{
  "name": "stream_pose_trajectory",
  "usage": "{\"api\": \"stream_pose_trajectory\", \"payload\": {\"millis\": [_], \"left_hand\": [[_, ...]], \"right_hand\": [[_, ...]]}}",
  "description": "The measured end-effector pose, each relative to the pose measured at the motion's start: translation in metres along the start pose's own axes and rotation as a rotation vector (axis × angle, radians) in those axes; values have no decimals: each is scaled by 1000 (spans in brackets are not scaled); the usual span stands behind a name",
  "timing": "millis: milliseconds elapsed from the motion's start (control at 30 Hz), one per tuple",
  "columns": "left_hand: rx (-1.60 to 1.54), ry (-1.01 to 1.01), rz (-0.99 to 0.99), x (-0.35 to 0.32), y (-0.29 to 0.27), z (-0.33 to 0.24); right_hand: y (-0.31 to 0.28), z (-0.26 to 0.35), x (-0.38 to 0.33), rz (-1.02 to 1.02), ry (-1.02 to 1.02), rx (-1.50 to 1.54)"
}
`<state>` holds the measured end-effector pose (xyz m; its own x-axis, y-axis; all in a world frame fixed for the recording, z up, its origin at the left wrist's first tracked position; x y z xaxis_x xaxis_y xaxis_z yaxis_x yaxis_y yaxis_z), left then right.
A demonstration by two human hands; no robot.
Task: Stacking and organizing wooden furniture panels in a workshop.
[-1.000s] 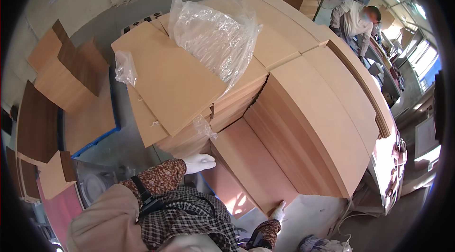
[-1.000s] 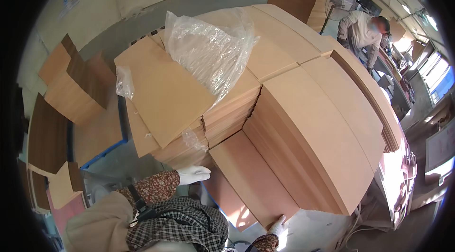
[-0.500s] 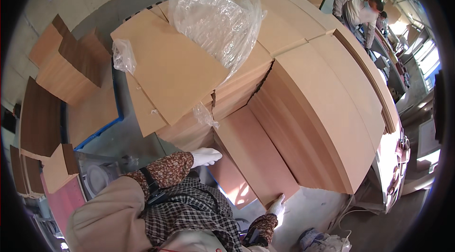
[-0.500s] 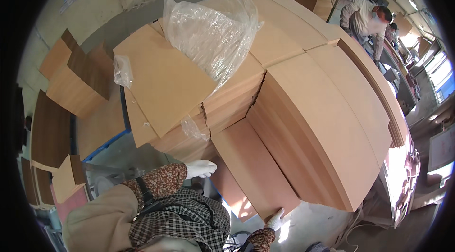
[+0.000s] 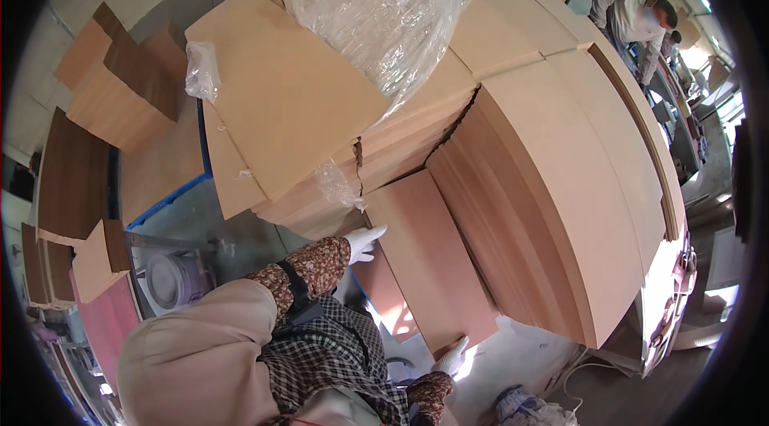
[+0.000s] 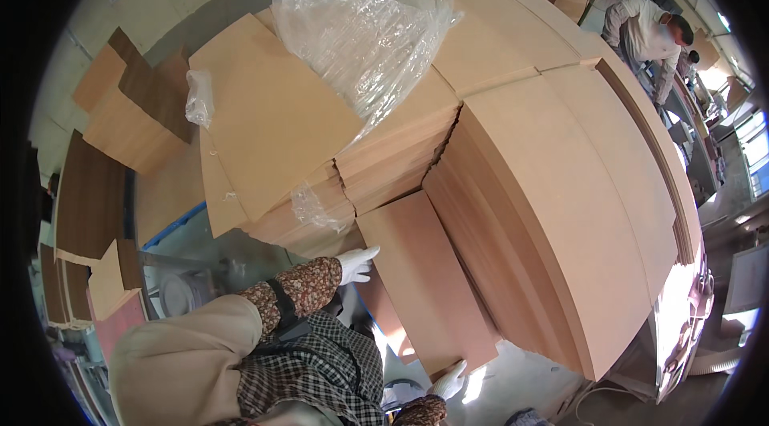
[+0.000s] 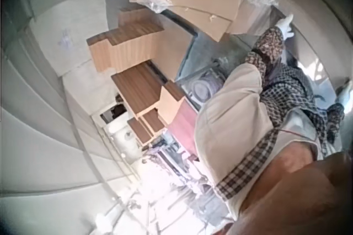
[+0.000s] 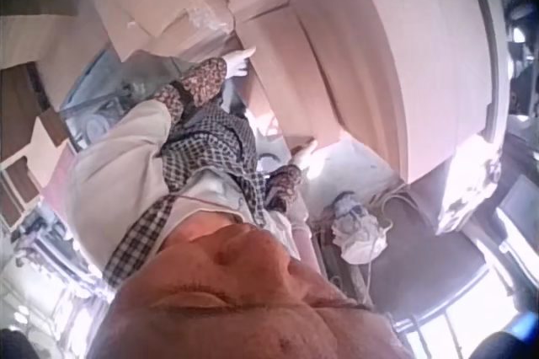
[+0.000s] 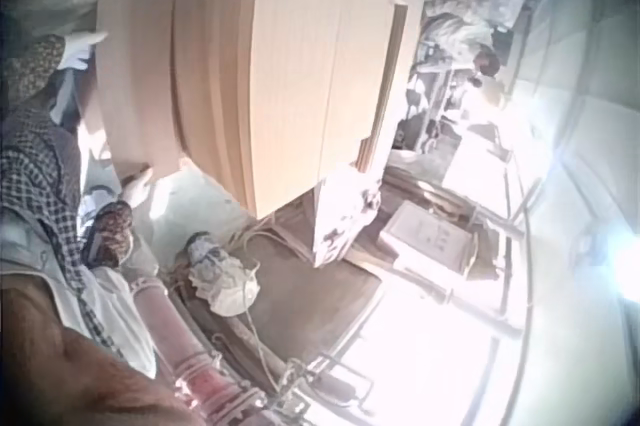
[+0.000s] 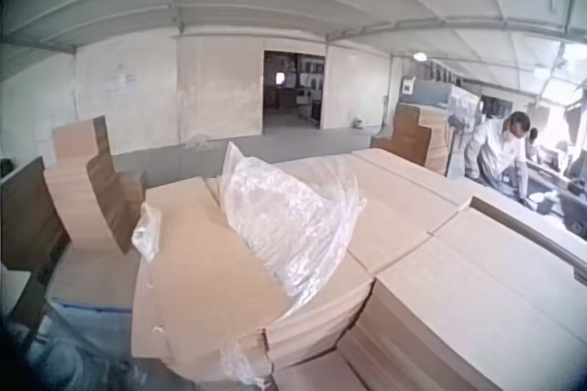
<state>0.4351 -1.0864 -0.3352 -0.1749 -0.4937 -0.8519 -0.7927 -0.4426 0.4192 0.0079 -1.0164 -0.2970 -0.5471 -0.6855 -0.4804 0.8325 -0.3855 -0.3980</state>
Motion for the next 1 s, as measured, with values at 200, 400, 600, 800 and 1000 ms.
{"api": "stream_pose_trajectory", "payload": {"millis": [200,400,600,800,1000], "left_hand": [[-211,-26,-45,31,-20,7],[-288,20,-13,33,-14,-8],[-215,98,17,25,-14,-17],[-311,110,-58,-3,-7,14],[-326,45,67,-19,-52,69]], "right_hand": [[2,0,-19,13,38,49],[1,-6,5,140,176,240],[-12,-15,4,186,166,166],[-32,-31,-38,172,251,155],[-134,-92,3,279,194,199]]}}
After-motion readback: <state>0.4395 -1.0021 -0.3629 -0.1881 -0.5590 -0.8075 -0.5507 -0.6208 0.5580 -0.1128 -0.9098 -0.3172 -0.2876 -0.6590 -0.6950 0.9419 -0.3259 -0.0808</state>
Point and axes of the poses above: each hand's wrist, its own x-axis towards the middle knuckle, its own y-axis out of the palm, z = x × y, the point moved 1 cm from there along x, towards the middle knuckle, and after that the axes turned 6 degrees about -y, right-handed, at the moved point
